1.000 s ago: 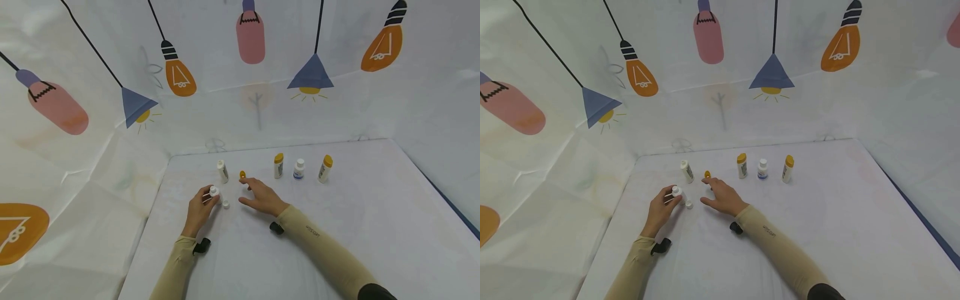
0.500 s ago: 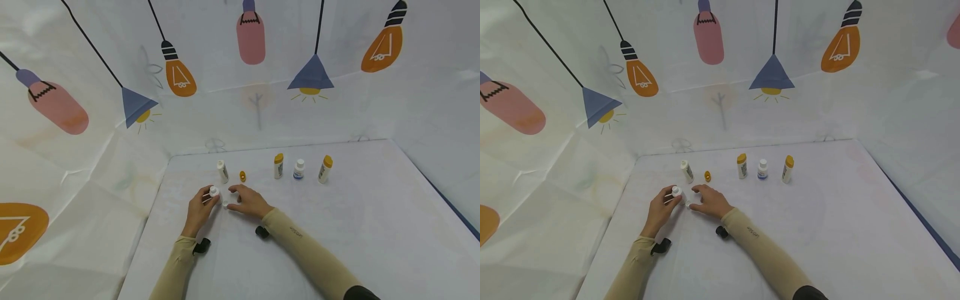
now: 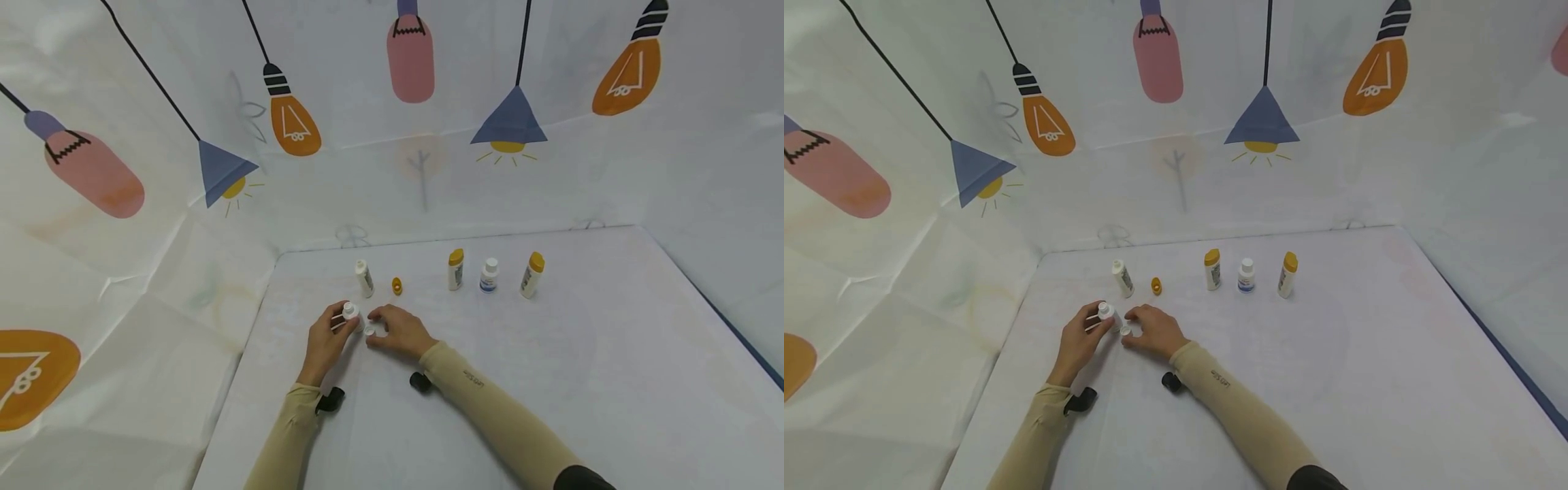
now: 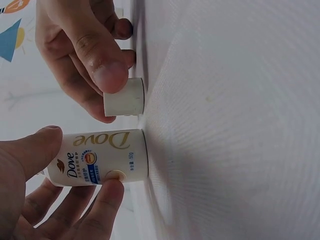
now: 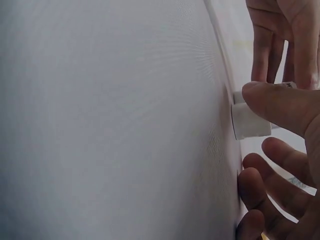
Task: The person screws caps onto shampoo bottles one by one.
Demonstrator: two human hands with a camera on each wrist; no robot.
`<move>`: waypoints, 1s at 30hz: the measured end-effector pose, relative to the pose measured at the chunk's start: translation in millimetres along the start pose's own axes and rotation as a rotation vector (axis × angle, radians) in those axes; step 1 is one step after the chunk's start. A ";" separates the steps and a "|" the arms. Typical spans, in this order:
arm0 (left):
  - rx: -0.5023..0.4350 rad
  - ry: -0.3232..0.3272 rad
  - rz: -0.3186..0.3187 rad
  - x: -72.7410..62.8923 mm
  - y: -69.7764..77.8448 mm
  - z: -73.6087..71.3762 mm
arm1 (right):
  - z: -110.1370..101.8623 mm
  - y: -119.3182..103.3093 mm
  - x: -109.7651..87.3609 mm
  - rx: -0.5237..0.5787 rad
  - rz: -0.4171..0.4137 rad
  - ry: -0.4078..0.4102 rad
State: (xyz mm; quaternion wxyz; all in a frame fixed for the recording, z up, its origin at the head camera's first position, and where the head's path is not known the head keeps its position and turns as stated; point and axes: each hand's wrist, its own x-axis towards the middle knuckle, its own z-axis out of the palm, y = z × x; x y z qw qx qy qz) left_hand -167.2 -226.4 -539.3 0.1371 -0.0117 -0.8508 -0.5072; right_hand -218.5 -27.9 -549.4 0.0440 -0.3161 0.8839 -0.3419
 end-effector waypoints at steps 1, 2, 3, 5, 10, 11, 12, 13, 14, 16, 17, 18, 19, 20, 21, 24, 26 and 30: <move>0.001 -0.001 0.001 -0.2 0.0 -0.2 | 0.3 -0.2 0.3 -0.002 -0.004 0.002; 0.003 0.000 0.003 -0.3 0.1 -0.3 | 0.5 -0.6 0.6 0.000 -0.006 0.004; 0.003 0.000 0.005 -0.4 0.2 -0.5 | 1.0 -0.8 0.9 -0.002 -0.005 0.007; 0.002 -0.001 0.010 -0.8 0.1 -0.9 | 2.4 -1.0 1.6 0.002 -0.003 0.011; 0.004 -0.002 0.012 -1.0 -0.2 -1.3 | 5.4 -0.7 2.6 -0.007 0.010 0.007; 0.006 -0.003 0.011 -1.0 -0.3 -1.3 | 5.4 -0.8 2.4 -0.010 0.011 0.006; 0.006 -0.003 0.010 -0.9 -0.6 -1.2 | 5.2 -1.0 2.1 -0.014 0.013 0.003; 0.005 -0.003 0.010 -1.3 -0.4 -1.3 | 4.9 -1.2 1.9 -0.014 0.013 0.002; 0.009 -0.004 0.007 -1.2 -0.8 -1.2 | 4.4 -1.2 1.6 -0.014 0.011 0.001; 0.013 -0.003 0.005 -1.6 -0.2 -1.2 | 2.8 -1.6 0.6 -0.002 0.012 -0.002; 0.018 -0.002 0.004 -1.8 0.0 -1.1 | 2.0 -1.4 0.1 0.006 0.005 0.000; 0.022 -0.002 0.001 -1.8 0.1 -0.9 | 1.3 -1.0 -0.4 0.017 0.001 0.001; 0.026 -0.003 -0.003 -1.8 0.5 -0.8 | 0.4 -0.8 -1.1 0.031 -0.005 0.004; 0.030 -0.004 -0.008 -1.7 0.5 -0.7 | -0.2 -0.4 -1.8 0.041 -0.007 0.005; 0.031 -0.005 -0.012 -1.7 0.8 -0.7 | -0.6 0.0 -2.6 0.049 -0.007 0.005; 0.025 -0.012 -0.025 -1.9 1.4 -0.9 | -1.4 1.4 -5.3 0.071 -0.006 0.007; 0.020 -0.018 -0.023 -2.3 1.6 -1.5 | -2.5 1.6 -7.3 0.085 -0.006 0.009; 0.010 -0.035 -0.024 -2.4 1.5 -3.9 | -6.9 1.4 -11.0 0.107 -0.026 0.024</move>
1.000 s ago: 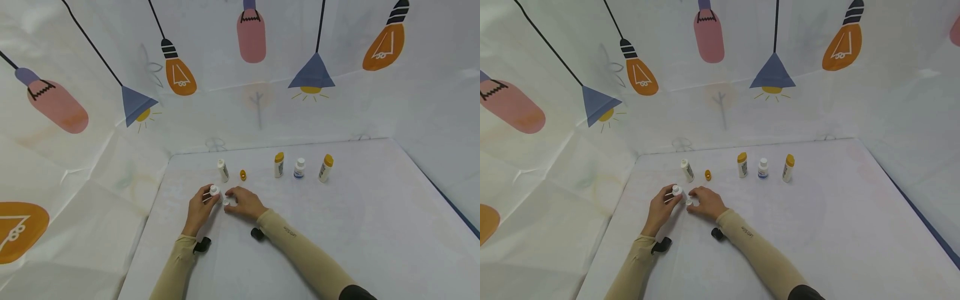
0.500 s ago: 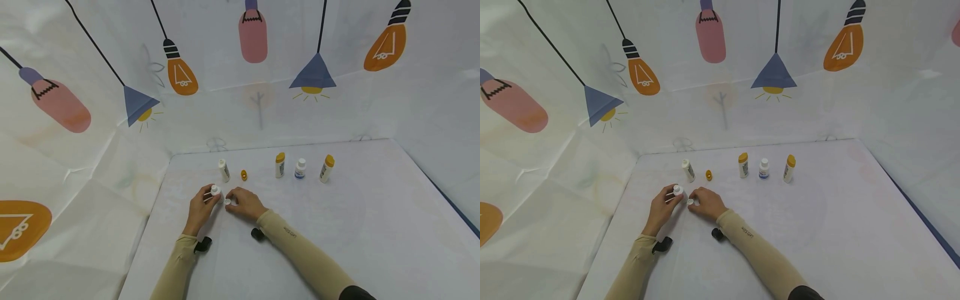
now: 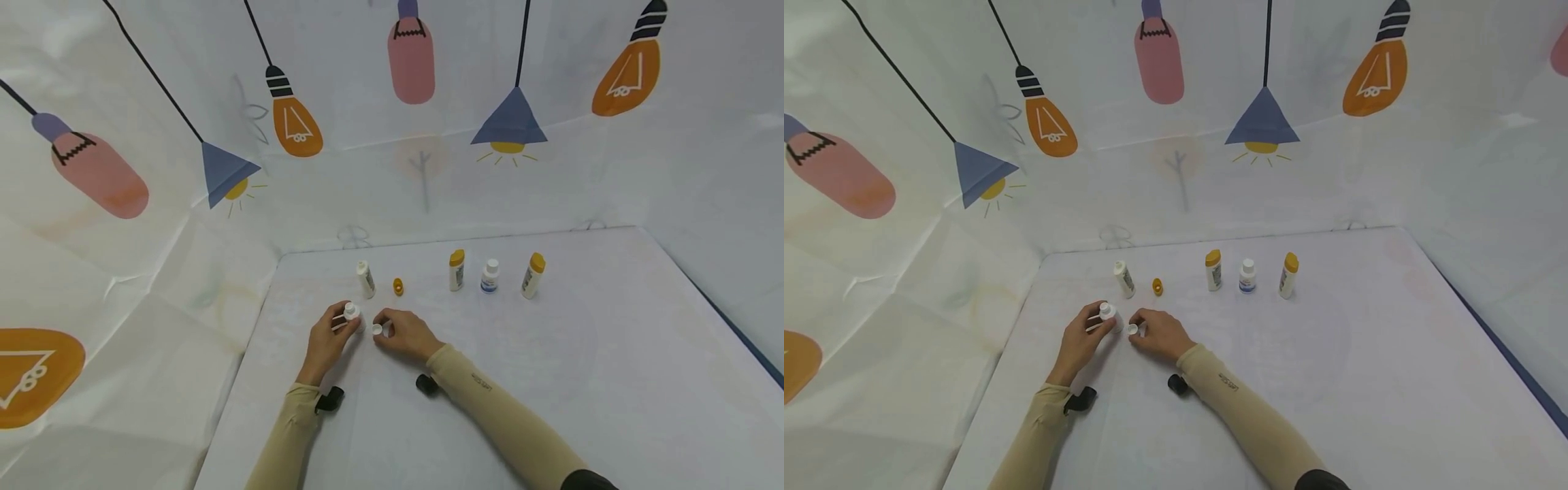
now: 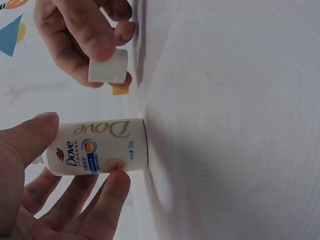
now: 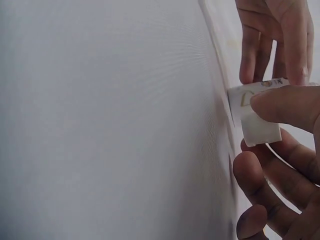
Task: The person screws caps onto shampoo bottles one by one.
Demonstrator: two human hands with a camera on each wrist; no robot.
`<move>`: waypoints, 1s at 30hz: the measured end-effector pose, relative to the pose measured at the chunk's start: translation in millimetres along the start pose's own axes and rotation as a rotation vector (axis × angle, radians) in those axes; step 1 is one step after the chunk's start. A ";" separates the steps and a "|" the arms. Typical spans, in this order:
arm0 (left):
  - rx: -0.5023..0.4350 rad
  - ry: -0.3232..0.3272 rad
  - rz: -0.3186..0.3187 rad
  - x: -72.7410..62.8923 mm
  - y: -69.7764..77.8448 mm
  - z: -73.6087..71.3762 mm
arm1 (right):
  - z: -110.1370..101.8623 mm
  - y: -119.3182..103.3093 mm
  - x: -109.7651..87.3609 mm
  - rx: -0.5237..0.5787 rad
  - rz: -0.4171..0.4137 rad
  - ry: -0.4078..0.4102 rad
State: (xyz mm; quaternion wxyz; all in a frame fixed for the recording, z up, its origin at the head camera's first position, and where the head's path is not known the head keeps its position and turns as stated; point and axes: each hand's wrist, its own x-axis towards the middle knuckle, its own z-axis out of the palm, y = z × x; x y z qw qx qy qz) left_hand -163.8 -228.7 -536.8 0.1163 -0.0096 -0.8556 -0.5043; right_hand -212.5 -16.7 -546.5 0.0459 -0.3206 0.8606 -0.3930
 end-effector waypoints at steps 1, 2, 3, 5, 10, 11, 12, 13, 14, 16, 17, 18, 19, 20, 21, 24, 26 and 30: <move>-0.001 -0.006 0.000 0.3 -0.5 -0.5 | -1.4 0.0 -0.7 -0.001 -0.004 0.003; -0.002 -0.014 -0.001 0.6 -1.1 -0.9 | -2.7 0.3 -1.3 -0.007 -0.006 0.005; -0.003 -0.020 -0.002 0.8 -1.3 -1.4 | -3.8 1.0 -1.8 -0.013 -0.008 0.008; -0.004 -0.033 0.003 1.7 -2.7 -1.7 | -6.3 2.4 -2.8 -0.022 -0.012 0.014; -0.001 -0.047 0.006 3.0 -5.2 -0.9 | -15.0 4.9 -6.4 -0.029 -0.026 0.054; 0.000 -0.048 0.006 2.9 -5.6 -0.5 | -17.0 5.3 -7.4 -0.033 -0.033 0.063; 0.004 -0.045 -0.001 3.0 -6.0 0.0 | -19.1 5.6 -8.7 -0.035 -0.042 0.072; 0.007 -0.041 -0.007 3.0 -6.4 0.5 | -21.2 6.0 -9.9 -0.035 -0.053 0.083; 0.007 -0.037 -0.012 3.0 -6.8 1.2 | -23.5 6.5 -11.5 -0.032 -0.066 0.094; 0.005 -0.026 -0.013 2.8 -6.8 2.6 | -27.8 8.0 -14.6 -0.027 -0.080 0.115; 0.003 -0.021 -0.008 2.5 -6.9 3.5 | -30.3 8.8 -16.4 -0.019 -0.090 0.128; -0.002 -0.016 -0.003 2.2 -6.6 4.4 | -32.8 9.7 -18.0 -0.014 -0.097 0.144; -0.008 -0.015 0.014 1.9 -6.0 5.5 | -35.5 10.6 -19.6 -0.008 -0.107 0.160; -0.014 -0.015 0.037 1.6 -5.0 6.6 | -38.4 11.2 -21.0 -0.002 -0.117 0.177; -0.021 -0.016 0.064 1.3 -3.7 7.7 | -41.4 11.7 -22.2 0.003 -0.126 0.193; -0.045 -0.015 0.162 0.2 2.6 11.5 | -50.7 11.1 -25.7 0.030 -0.156 0.236; -0.057 -0.015 0.215 -2.4 14.2 14.2 | -56.3 9.9 -27.3 0.060 -0.151 0.256; -0.049 -0.032 0.284 -4.5 26.3 21.5 | -64.2 7.7 -31.6 0.074 -0.113 0.295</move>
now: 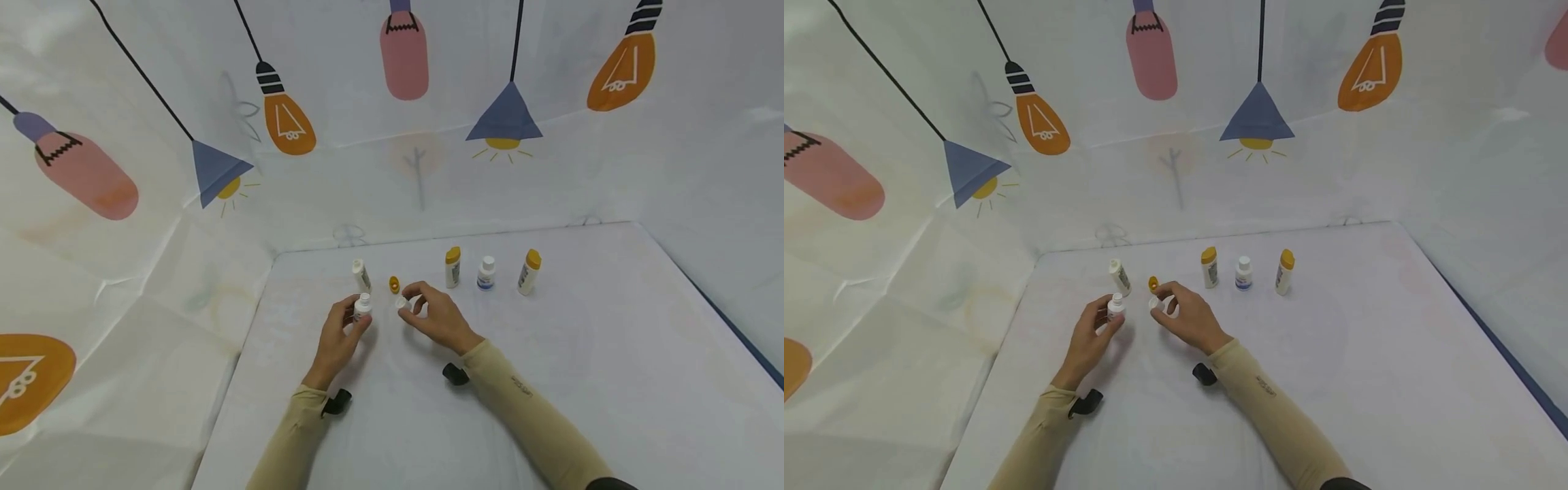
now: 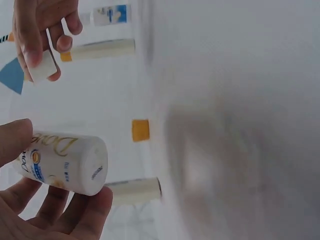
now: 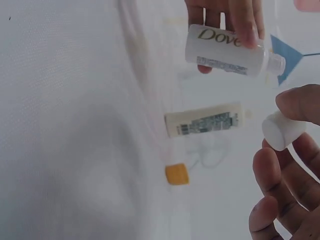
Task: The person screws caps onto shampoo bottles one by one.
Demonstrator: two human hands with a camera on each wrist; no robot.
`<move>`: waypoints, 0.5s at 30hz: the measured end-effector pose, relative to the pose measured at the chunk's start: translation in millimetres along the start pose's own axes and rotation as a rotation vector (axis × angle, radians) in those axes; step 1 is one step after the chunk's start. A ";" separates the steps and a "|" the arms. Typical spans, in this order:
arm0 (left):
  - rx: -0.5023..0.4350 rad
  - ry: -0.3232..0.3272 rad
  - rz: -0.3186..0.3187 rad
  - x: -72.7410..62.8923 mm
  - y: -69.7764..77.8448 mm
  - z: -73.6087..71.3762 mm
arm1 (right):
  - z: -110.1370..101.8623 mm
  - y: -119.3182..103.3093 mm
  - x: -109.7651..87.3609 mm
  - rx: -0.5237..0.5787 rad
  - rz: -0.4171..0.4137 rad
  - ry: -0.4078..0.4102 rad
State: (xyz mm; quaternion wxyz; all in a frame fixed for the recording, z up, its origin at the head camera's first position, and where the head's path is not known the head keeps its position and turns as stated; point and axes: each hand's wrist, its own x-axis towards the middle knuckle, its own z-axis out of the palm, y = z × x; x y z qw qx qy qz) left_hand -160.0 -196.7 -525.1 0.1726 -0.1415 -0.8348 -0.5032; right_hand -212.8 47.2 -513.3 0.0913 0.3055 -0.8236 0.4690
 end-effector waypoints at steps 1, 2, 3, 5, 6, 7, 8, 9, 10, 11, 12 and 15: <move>0.009 -0.009 0.016 0.3 2.2 1.7 | -1.6 -0.3 -0.6 -0.003 0.001 0.009; 0.021 -0.019 0.035 0.8 4.4 2.8 | -3.4 -0.6 -1.4 -0.009 -0.005 0.016; 0.034 -0.028 0.055 0.9 1.2 4.4 | -5.2 -0.9 -2.3 -0.017 -0.014 0.021; 0.051 -0.042 0.086 1.2 5.8 6.5 | -8.6 -1.0 -4.0 -0.026 -0.033 0.029; 0.055 -0.047 0.100 1.4 7.3 8.1 | -10.5 -1.4 -4.7 -0.025 -0.047 0.033; 0.049 -0.050 0.107 1.6 8.9 9.7 | -12.4 -1.8 -5.5 -0.033 -0.061 0.036; 0.038 -0.051 0.107 1.7 10.7 11.4 | -14.3 -2.6 -6.2 -0.040 -0.075 0.040; 0.028 -0.051 0.104 1.9 12.2 13.1 | -16.3 -3.8 -6.7 -0.046 -0.086 0.045; 0.015 -0.049 0.103 2.2 14.0 14.9 | -18.1 -4.8 -7.1 -0.053 -0.099 0.050; 0.004 -0.046 0.104 2.6 16.1 16.7 | -19.7 -5.8 -7.6 -0.061 -0.112 0.056; -0.004 -0.045 0.106 2.8 18.2 18.2 | -21.2 -6.9 -8.0 -0.064 -0.123 0.058; -0.004 -0.041 0.119 3.1 23.8 21.7 | -24.6 -9.5 -9.4 -0.079 -0.143 0.062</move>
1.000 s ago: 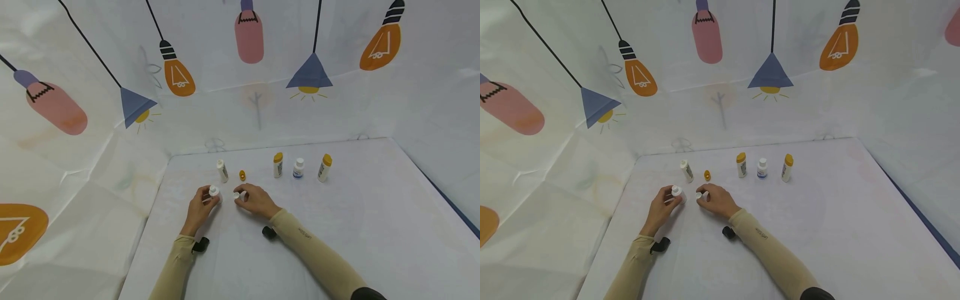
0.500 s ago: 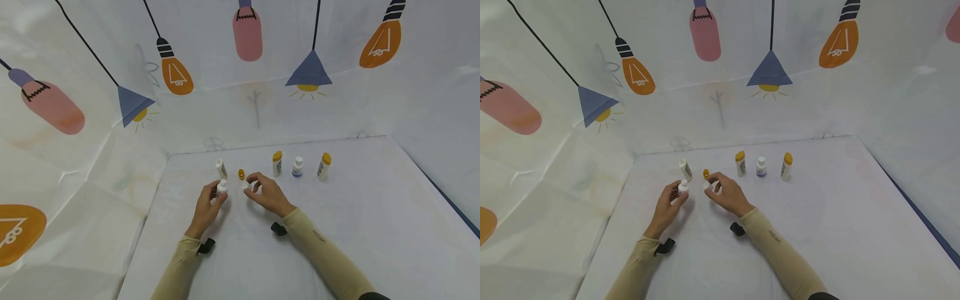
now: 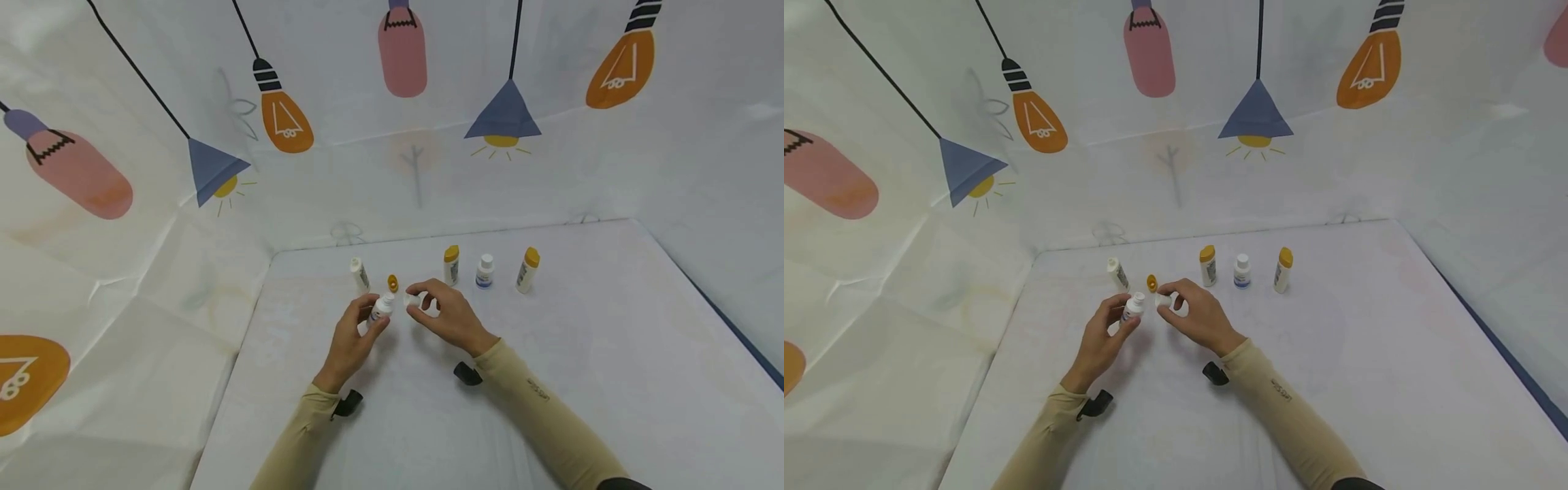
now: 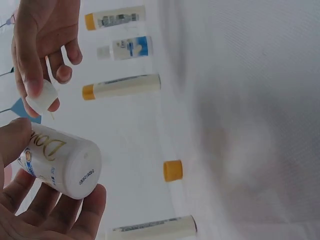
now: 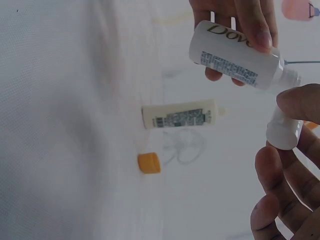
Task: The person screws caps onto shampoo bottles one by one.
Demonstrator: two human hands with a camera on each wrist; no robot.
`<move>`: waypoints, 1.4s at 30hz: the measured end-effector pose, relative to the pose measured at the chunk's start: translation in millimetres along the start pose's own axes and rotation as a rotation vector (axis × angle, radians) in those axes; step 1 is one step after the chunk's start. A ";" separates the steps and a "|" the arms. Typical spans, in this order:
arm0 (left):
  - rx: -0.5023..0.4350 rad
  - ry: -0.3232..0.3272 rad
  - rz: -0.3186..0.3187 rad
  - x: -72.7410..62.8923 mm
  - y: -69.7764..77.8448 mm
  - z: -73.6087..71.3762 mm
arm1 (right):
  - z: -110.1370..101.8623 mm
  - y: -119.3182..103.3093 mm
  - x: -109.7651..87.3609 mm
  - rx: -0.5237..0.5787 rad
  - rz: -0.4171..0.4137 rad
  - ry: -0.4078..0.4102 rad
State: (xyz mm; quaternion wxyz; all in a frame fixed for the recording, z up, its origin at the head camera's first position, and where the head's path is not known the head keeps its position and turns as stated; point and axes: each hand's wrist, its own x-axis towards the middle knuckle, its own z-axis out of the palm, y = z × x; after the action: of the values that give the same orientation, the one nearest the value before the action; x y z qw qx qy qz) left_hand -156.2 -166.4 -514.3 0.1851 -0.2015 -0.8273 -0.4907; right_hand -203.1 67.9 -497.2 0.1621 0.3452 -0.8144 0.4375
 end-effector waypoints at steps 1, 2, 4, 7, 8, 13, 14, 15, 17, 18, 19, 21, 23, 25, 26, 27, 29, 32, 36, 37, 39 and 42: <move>0.004 -0.002 0.011 0.3 1.6 0.7 | -1.0 -0.6 -0.1 -0.005 -0.007 -0.001; 0.009 -0.006 0.025 0.6 2.9 1.1 | -2.1 -1.4 -0.3 -0.009 -0.012 -0.001; 0.023 -0.017 0.051 0.5 4.4 1.5 | -4.4 -2.9 -0.5 -0.013 -0.022 -0.005; 0.044 -0.035 0.091 0.2 7.0 1.1 | -7.8 -3.8 -1.0 -0.021 -0.039 -0.007; 0.050 -0.039 0.102 0.1 7.5 0.8 | -8.9 -4.0 -1.1 -0.022 -0.045 -0.007; 0.075 -0.054 0.139 -0.9 6.5 -0.2 | -12.0 -2.5 -1.7 -0.026 -0.061 -0.022; 0.081 -0.058 0.143 -1.2 6.0 -0.2 | -12.4 -2.3 -1.9 -0.027 -0.065 -0.027; 0.086 -0.063 0.144 -1.4 5.7 0.0 | -12.7 -2.3 -2.2 -0.028 -0.067 -0.033; 0.097 -0.072 0.144 -1.8 5.0 0.4 | -13.1 -2.6 -2.6 -0.029 -0.077 -0.042; 0.102 -0.077 0.141 -2.0 5.0 0.6 | -13.4 -2.8 -2.9 -0.030 -0.080 -0.048; 0.104 -0.082 0.135 -2.3 5.2 0.9 | -13.5 -3.0 -3.1 -0.030 -0.083 -0.052; 0.105 -0.091 0.125 -2.7 5.8 1.2 | -14.2 -3.2 -3.6 -0.028 -0.087 -0.057; 0.107 -0.097 0.122 -3.1 6.3 1.6 | -14.8 -3.6 -4.1 -0.027 -0.090 -0.058; 0.111 -0.099 0.124 -3.5 6.6 2.0 | -15.5 -4.1 -4.3 -0.023 -0.094 -0.056; 0.111 -0.099 0.130 -3.7 6.7 2.1 | -15.8 -4.1 -4.5 -0.022 -0.095 -0.055; 0.113 -0.099 0.133 -3.9 6.6 2.3 | -16.1 -4.4 -4.7 -0.022 -0.097 -0.055; 0.116 -0.105 0.131 -4.5 6.2 2.8 | -16.5 -4.7 -5.2 -0.018 -0.097 -0.053; 0.117 -0.122 0.122 -5.1 5.8 3.6 | -16.2 -4.0 -6.4 -0.019 -0.101 -0.050; 0.124 -0.138 0.119 -6.3 4.6 5.4 | -15.9 -1.8 -7.7 -0.016 -0.115 -0.051; 0.126 -0.139 0.120 -6.6 4.4 5.9 | -16.1 -1.4 -7.9 -0.017 -0.118 -0.055; 0.126 -0.144 0.121 -7.0 3.9 6.7 | -16.2 0.1 -8.3 -0.013 -0.127 -0.067; 0.126 -0.158 0.112 -7.1 4.2 7.3 | -16.8 1.6 -8.7 -0.002 -0.132 -0.088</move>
State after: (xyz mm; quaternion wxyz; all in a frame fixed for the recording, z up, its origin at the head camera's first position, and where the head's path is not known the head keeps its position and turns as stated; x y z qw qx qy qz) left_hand -148.7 -159.2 -518.1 0.1587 -0.2732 -0.8559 -0.4093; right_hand -198.6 86.0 -493.6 0.1550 0.4167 -0.7967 0.4094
